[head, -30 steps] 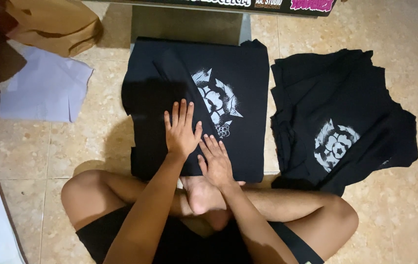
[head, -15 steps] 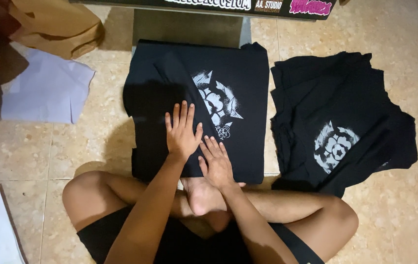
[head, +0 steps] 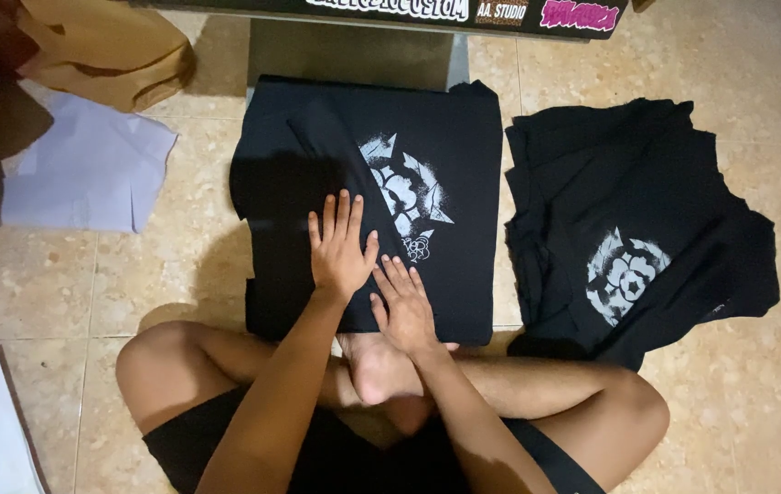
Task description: Smoothing and aligning a t-shirt on the floor and inserting a cardboard backing to prepare it for heat pressing.
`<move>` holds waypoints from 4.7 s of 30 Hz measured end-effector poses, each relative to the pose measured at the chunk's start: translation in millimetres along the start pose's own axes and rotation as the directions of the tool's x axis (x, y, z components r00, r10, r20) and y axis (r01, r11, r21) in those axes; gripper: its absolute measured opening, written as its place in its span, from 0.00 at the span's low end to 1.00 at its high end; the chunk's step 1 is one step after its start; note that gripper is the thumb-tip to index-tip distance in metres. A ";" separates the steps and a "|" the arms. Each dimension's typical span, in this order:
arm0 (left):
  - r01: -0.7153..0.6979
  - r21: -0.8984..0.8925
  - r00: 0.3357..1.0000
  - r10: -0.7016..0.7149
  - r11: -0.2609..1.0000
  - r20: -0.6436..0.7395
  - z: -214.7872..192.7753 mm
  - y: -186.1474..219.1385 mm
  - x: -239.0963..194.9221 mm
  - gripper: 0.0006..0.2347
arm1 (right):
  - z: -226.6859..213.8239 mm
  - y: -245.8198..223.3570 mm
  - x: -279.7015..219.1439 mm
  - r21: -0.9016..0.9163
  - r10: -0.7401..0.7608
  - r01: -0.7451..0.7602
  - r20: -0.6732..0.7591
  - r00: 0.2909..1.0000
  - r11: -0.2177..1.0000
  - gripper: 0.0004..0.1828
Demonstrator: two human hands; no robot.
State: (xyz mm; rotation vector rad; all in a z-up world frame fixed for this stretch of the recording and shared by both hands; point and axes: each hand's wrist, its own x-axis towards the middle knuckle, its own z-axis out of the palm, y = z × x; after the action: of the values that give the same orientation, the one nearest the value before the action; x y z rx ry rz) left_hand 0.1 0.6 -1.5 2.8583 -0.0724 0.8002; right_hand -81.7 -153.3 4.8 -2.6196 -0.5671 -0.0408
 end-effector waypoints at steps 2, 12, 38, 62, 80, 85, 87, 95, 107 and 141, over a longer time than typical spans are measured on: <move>0.000 0.000 1.000 0.000 1.000 -0.010 0.8 0.4 -0.7 0.29 | 0.3 0.1 0.0 -0.002 0.000 0.000 -0.005 1.000 1.000 0.27; -0.009 0.010 1.000 0.009 1.000 -0.004 -2.8 0.1 1.1 0.28 | -0.6 -1.0 0.5 0.010 0.008 -0.008 -0.004 1.000 1.000 0.27; 0.030 -0.019 0.998 -0.029 0.999 0.057 0.9 1.2 -1.1 0.29 | -2.2 -0.6 0.5 0.003 0.003 -0.003 0.006 1.000 1.000 0.28; 0.161 -0.435 0.955 -0.251 0.886 -0.157 -12.9 -16.9 -24.7 0.21 | -24.8 3.8 2.0 0.320 0.049 0.042 -0.269 0.962 0.946 0.17; 0.038 -0.034 0.963 -0.028 0.999 0.269 -68.9 19.2 -51.2 0.43 | -59.9 -5.7 0.3 0.382 0.094 0.069 -0.392 0.915 0.922 0.06; 0.022 0.019 0.979 -0.025 1.000 0.201 -47.8 16.6 -55.2 0.37 | -65.4 -27.3 5.7 0.409 0.076 0.089 -0.371 0.926 0.908 0.06; 0.064 -0.057 0.954 -0.044 0.996 0.296 -43.5 12.7 -56.2 0.38 | -69.1 -34.0 8.0 0.438 0.064 0.098 -0.341 0.938 0.894 0.05; 0.553 -0.736 0.813 -0.444 0.390 0.376 2.8 -8.3 -55.2 0.18 | -62.0 -28.2 8.8 0.448 0.061 0.038 -0.205 0.977 0.893 0.05; 0.456 -0.102 0.882 -0.464 0.884 -0.079 -63.9 5.0 21.1 0.33 | -28.4 -17.6 28.2 0.388 -0.030 0.059 -0.079 0.996 0.920 0.07; 0.149 -0.008 0.983 -0.147 0.989 0.106 -6.3 -9.5 -8.5 0.27 | -53.2 -11.7 109.6 -0.281 0.275 -0.244 0.079 0.958 0.928 0.39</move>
State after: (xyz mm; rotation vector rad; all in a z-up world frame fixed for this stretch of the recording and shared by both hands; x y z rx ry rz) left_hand -9.5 11.1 -2.0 2.8485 0.1187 0.6177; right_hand 17.4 -125.0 70.8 -2.9567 -0.2604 0.1297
